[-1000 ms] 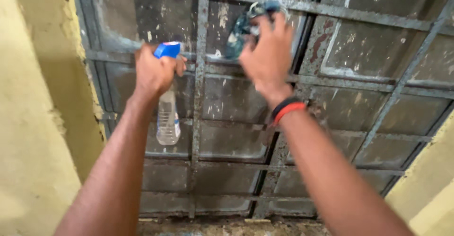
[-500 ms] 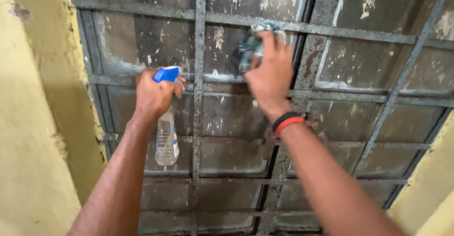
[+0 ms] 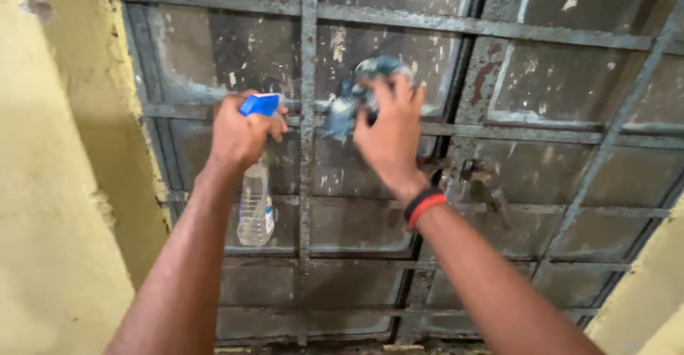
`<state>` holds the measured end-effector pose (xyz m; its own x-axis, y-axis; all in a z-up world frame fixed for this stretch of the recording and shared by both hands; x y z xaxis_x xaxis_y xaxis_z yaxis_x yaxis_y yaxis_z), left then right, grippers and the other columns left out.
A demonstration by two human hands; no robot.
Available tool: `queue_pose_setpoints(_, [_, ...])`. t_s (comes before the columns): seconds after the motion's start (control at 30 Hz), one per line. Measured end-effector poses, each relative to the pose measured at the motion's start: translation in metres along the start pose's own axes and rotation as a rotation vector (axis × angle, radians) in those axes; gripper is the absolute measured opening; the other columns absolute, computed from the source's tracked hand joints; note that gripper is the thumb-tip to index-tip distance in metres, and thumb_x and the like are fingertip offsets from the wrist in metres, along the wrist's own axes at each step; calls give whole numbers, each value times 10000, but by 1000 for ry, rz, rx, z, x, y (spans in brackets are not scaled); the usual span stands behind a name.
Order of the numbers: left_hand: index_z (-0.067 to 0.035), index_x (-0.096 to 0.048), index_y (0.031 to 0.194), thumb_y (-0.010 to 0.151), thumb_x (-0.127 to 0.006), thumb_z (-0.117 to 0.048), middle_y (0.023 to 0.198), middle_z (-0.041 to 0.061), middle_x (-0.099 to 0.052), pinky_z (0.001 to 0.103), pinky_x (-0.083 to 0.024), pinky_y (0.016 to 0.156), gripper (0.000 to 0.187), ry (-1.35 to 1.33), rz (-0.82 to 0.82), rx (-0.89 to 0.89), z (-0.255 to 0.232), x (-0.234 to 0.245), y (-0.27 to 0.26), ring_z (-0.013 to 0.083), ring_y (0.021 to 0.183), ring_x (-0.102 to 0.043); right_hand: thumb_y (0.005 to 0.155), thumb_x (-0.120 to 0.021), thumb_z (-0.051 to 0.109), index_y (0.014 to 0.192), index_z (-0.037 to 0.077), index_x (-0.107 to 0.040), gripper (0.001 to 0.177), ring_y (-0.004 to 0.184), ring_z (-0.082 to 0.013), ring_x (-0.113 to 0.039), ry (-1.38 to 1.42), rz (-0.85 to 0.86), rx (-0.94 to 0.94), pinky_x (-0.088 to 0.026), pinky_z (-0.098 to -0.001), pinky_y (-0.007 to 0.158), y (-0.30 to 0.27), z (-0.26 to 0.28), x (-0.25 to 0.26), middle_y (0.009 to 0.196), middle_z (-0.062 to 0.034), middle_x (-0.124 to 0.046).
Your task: The person cleans a metal security door by spraying liquid from a bottle and wiping the surface with a cloth. The person systematically sprays and wipes different sections of the door, focusing on removing white residue.
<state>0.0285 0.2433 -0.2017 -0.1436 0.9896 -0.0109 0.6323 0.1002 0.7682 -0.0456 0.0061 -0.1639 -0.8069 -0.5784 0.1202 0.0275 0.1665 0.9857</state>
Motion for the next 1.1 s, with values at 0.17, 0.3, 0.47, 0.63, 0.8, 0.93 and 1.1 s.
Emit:
queue_pose_setpoints(0.17, [19, -583, 877, 772, -532, -21, 699, 156, -650, 298, -522, 555, 124, -3, 58, -14, -12, -7, -10, 208, 623, -681, 832, -707, -33, 1163, 122, -752, 369, 1095, -365, -547, -18, 193, 172, -496, -446, 924, -3, -8, -4, 1283, -143, -597])
queue_pose_setpoints(0.3, [5, -599, 743, 677, -606, -20, 660, 122, -710, 323, -490, 673, 71, 321, 75, -279, -41, -10, -16, 214, 653, -665, 876, -735, 25, 1177, 164, -728, 331, 1178, -358, -542, -201, -21, 74, -503, -460, 987, 25, -51, 24, 1306, -134, -569])
queue_pose_setpoints(0.47, [-51, -596, 827, 692, -585, -110, 651, 46, -716, 321, -511, 758, 148, 304, 38, -153, -28, -8, -15, 185, 672, -662, 932, -762, 222, 1382, 32, -594, 517, 1162, -431, -506, -255, 20, -167, -483, -537, 942, 9, -44, 1, 1319, -233, -474])
queue_pose_setpoints(0.63, [-61, -622, 571, 699, -613, -125, 716, 18, -702, 320, -498, 791, 144, 382, 34, -204, -27, -8, -15, 166, 821, -661, 842, -797, 306, 1282, 47, -637, 535, 1112, -421, -527, -128, 390, 159, -534, -485, 860, -12, 12, -21, 1287, -229, -501])
queue_pose_setpoints(0.8, [-55, -651, 643, 621, -660, -109, 682, 27, -702, 342, -485, 759, 59, 430, 1, -253, -35, -9, -17, 206, 795, -625, 853, -657, -39, 1148, 164, -750, 370, 1050, -307, -581, -32, 482, 221, -583, -386, 786, 16, -17, -12, 1381, -62, -595])
queue_pose_setpoints(0.93, [-67, -633, 752, 667, -639, -101, 674, 16, -717, 323, -491, 813, 92, 396, 40, -181, -31, -8, -15, 197, 772, -646, 826, -687, -49, 1114, 118, -750, 339, 1111, -360, -566, -84, 9, -59, -531, -436, 903, 22, -45, 17, 1238, -113, -607])
queue_pose_setpoints(1.1, [-47, -623, 786, 583, -677, -73, 688, 37, -737, 347, -461, 870, 212, 455, 24, -268, -42, -9, -19, 216, 808, -634, 769, -625, -104, 1107, 68, -738, 396, 1073, -398, -535, 16, 143, 54, -477, -463, 939, -14, 1, -3, 1230, -143, -602])
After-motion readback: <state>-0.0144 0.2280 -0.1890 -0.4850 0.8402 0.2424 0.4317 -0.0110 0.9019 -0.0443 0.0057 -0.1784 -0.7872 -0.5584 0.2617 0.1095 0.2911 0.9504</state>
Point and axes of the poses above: each hand's wrist, its own y-axis towards the middle knuckle, its own x-axis out of the back of the hand, z = x × y, the point moved 9 cm from there along y, towards the middle knuckle
